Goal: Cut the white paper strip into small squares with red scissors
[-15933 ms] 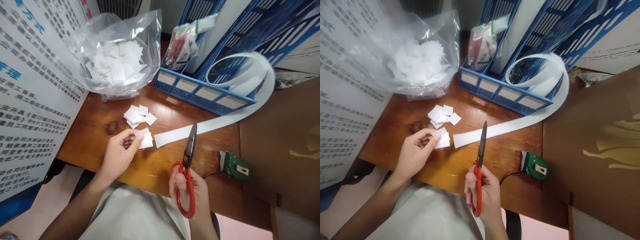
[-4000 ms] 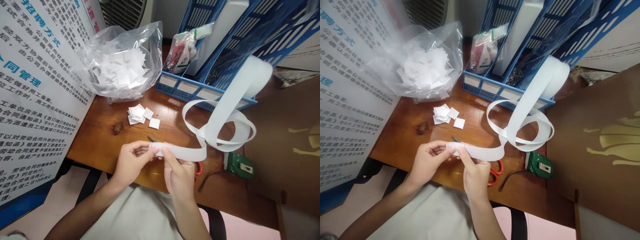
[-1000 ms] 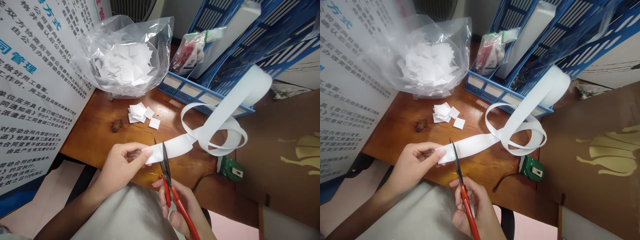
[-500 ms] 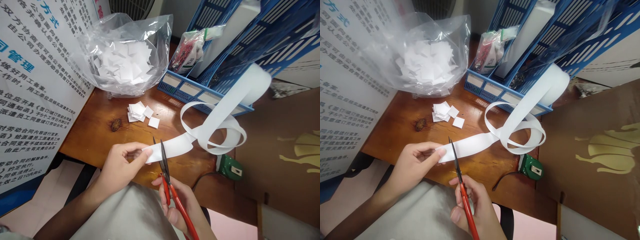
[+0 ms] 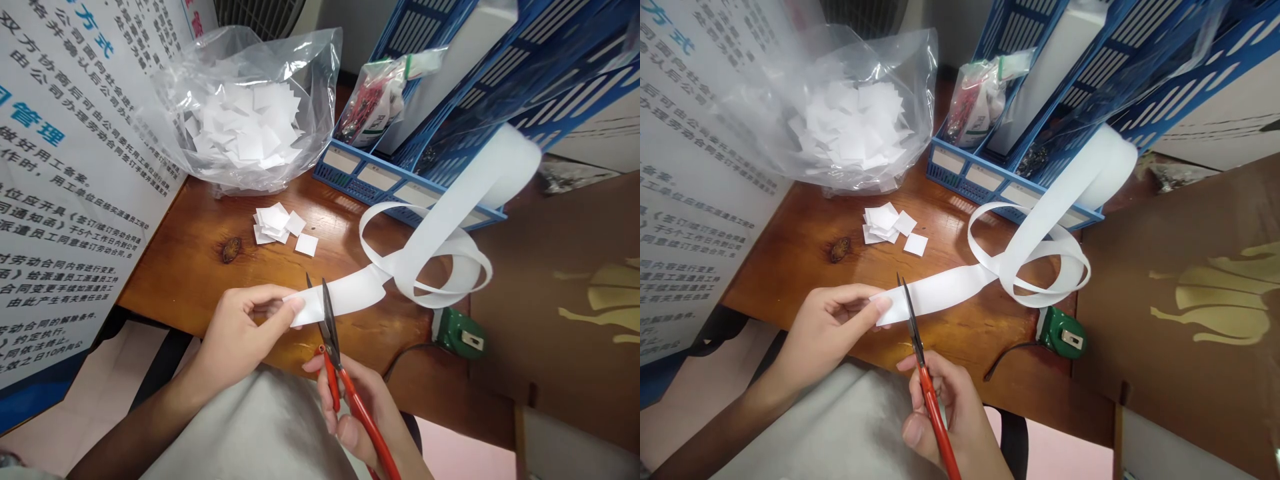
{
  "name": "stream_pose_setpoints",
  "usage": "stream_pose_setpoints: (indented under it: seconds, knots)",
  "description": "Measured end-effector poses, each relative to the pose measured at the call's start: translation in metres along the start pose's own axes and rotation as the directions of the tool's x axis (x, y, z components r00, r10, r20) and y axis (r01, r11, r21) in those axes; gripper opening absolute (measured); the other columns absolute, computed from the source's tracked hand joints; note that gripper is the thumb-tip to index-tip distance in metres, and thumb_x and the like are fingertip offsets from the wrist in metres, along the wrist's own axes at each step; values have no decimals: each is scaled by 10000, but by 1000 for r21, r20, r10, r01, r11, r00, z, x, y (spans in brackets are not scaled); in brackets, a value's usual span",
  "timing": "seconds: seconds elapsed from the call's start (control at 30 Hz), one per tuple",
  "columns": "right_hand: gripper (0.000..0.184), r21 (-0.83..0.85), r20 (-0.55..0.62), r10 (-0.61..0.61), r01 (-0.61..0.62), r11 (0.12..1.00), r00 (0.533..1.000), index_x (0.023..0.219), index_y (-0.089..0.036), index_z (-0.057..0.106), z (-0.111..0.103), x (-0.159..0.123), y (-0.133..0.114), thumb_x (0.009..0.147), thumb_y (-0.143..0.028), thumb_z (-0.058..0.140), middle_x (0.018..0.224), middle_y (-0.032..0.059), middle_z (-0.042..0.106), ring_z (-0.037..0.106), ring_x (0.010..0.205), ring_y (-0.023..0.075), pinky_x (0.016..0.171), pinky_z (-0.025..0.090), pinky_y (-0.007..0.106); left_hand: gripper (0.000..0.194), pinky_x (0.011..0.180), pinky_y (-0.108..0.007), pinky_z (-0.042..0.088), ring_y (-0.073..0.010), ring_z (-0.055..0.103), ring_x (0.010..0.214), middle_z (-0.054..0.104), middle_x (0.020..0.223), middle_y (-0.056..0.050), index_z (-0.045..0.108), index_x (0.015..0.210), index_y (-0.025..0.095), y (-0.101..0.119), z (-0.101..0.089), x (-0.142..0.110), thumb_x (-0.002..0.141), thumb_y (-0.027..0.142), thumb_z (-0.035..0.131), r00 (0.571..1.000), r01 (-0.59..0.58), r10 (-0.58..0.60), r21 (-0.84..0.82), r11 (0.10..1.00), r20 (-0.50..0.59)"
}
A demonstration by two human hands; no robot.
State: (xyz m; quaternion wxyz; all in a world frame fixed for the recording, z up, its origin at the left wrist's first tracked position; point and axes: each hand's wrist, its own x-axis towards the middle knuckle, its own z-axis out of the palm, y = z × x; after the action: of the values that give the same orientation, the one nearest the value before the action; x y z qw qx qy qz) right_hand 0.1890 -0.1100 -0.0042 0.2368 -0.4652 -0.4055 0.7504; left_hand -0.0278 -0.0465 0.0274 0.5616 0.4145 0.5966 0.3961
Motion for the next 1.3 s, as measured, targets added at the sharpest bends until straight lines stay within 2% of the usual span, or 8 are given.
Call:
stream_pose_setpoints:
  seconds: [0.27,0.43,0.73,0.9,1.1,1.3]
  knots:
    - [723,3,-11,31,-31,1000,999,1244,-232,627,-1,-1,5,764,-761,739,840,7,524,451,692,155,617,378,278,177,680,-172,589,-136,746,755,821,833,-2,854,1035,239,0,0,-1,913,275,730,1000,-20,20,-3,1000,-2]
    - [593,2,-56,44,-44,999,997,1145,-215,669,-1,4,10,850,-730,679,752,-14,530,450,593,126,594,385,277,180,684,-181,590,-143,747,761,821,833,-4,854,1041,243,-1,0,0,912,276,733,1000,-19,19,-1,1000,13]
    - [466,84,-15,106,-104,991,994,1050,-208,702,-2,9,13,866,-635,737,669,-51,518,439,504,84,517,407,223,166,706,-167,600,-147,760,805,823,853,-6,859,1015,247,-3,-1,4,913,278,732,999,35,-33,-41,999,43]
    - [538,116,-19,122,-119,986,992,1019,-189,699,-1,11,12,815,-684,760,656,-54,510,451,482,77,494,427,213,153,702,-169,606,-147,759,788,804,799,-6,862,981,236,-3,-1,5,913,266,729,996,62,-58,-75,995,62]
    - [561,96,-8,134,-133,986,991,1023,-171,680,-5,13,15,827,-692,746,673,-49,534,523,468,76,494,420,205,162,679,-180,599,-141,737,747,799,797,-16,856,977,222,-7,-1,5,916,300,728,993,87,-80,-83,993,87]
    - [548,84,-29,182,-179,980,983,966,-168,672,-6,14,13,793,-676,782,654,-51,535,534,449,88,492,449,228,199,668,-200,590,-139,705,695,776,742,-24,819,829,185,-7,-2,9,920,328,715,990,96,-89,-63,993,107]
